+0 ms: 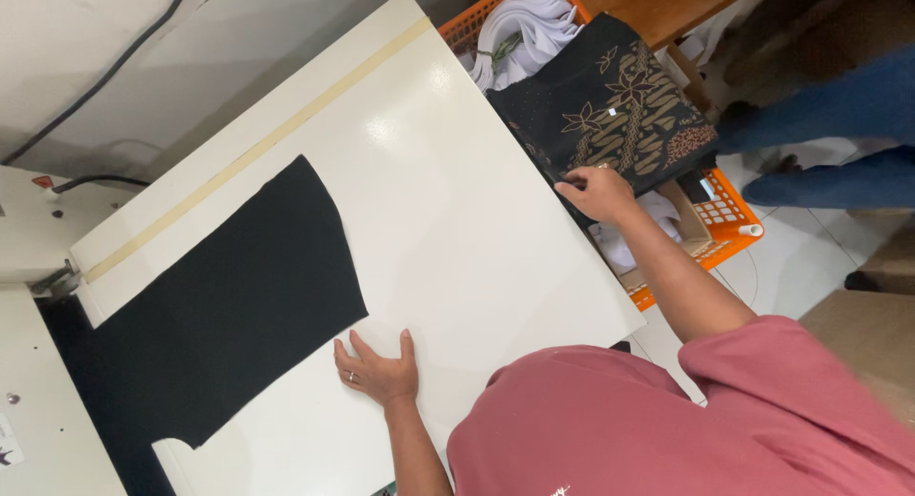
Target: The person repeatedly picks up black fabric pieces from a stack, unfolds them on a white table, and smooths them flat with both hands. The person then folds the fabric and places it back on the stack. This cycle repeats multiple times throughout the clip.
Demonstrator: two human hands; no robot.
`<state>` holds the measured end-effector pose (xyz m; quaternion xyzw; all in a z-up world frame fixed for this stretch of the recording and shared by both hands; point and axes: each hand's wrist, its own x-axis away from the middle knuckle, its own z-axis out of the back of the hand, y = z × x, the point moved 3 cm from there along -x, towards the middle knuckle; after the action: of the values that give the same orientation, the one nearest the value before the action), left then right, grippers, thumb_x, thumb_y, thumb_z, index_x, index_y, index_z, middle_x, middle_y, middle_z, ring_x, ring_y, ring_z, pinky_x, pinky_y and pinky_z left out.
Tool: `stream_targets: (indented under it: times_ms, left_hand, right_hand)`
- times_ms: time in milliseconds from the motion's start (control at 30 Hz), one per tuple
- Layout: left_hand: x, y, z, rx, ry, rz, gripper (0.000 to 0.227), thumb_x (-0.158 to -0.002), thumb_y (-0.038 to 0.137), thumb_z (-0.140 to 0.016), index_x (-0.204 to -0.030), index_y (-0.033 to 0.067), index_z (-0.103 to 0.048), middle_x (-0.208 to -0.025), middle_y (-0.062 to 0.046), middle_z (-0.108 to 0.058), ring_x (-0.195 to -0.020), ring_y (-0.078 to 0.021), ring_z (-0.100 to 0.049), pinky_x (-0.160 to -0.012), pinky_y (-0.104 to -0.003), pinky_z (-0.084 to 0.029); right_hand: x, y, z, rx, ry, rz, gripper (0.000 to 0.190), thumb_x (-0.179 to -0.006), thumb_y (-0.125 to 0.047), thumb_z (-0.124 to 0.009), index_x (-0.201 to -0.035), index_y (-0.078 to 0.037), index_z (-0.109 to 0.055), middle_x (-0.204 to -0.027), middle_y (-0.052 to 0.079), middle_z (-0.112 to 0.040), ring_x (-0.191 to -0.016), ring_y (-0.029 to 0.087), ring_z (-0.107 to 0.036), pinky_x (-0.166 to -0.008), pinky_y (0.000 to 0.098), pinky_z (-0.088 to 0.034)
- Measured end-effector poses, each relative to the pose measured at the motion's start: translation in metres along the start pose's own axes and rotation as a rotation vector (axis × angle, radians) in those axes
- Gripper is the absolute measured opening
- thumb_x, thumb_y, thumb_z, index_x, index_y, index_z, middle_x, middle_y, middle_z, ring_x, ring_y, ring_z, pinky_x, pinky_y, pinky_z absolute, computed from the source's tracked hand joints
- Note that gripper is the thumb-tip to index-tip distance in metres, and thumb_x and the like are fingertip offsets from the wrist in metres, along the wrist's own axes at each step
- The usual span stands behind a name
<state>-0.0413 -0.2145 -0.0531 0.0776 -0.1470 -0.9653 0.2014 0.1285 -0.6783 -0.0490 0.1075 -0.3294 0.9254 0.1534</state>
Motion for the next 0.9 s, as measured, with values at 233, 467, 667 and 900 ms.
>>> stream_targets:
  times_ms: [233, 467, 667, 900]
  left_hand:
    - [0.002, 0.002, 0.004, 0.006, 0.012, 0.011, 0.1, -0.079, 0.056, -0.074, -0.151, -0.0012, -0.036, -0.154, -0.027, -0.02, -0.142, -0.0462, -0.02, -0.115, -0.063, -0.019]
    - [0.001, 0.001, 0.002, -0.007, 0.016, 0.001, 0.101, -0.077, 0.055, -0.075, -0.15, -0.0016, -0.036, -0.153, -0.027, -0.02, -0.141, -0.0472, -0.019, -0.115, -0.065, -0.018]
    - [0.001, 0.001, 0.0, -0.008, 0.034, -0.036, 0.099, -0.078, 0.054, -0.076, -0.15, -0.0003, -0.036, -0.153, -0.026, -0.021, -0.143, -0.0454, -0.021, -0.115, -0.065, -0.017]
    - [0.008, 0.002, -0.001, 0.219, 0.117, -0.064, 0.076, -0.084, 0.044, -0.074, -0.141, 0.0001, -0.048, -0.143, -0.021, -0.042, -0.116, -0.0362, -0.048, -0.097, -0.05, -0.041]
  right_hand:
    - [-0.012, 0.011, 0.018, -0.004, 0.163, 0.025, 0.025, -0.094, -0.027, -0.064, -0.107, -0.01, -0.077, -0.103, 0.016, -0.075, -0.095, 0.034, -0.069, -0.084, 0.044, -0.054]
    - [0.002, -0.04, 0.083, -0.235, 0.571, 0.538, 0.011, -0.103, -0.011, -0.059, -0.102, -0.001, -0.063, -0.124, 0.018, -0.073, -0.106, 0.036, -0.067, -0.094, 0.0426, -0.052]
    - [0.037, -0.129, 0.076, -0.313, 0.435, 0.653, 0.014, -0.098, -0.011, -0.06, -0.103, 0.002, -0.064, -0.125, 0.026, -0.069, -0.108, 0.038, -0.068, -0.096, 0.0413, -0.053]
    - [0.122, -0.216, -0.044, -0.246, -0.176, 0.787, 0.016, -0.09, -0.017, -0.06, -0.093, -0.003, -0.065, -0.129, 0.02, -0.068, -0.085, 0.034, -0.073, -0.073, 0.0419, -0.058]
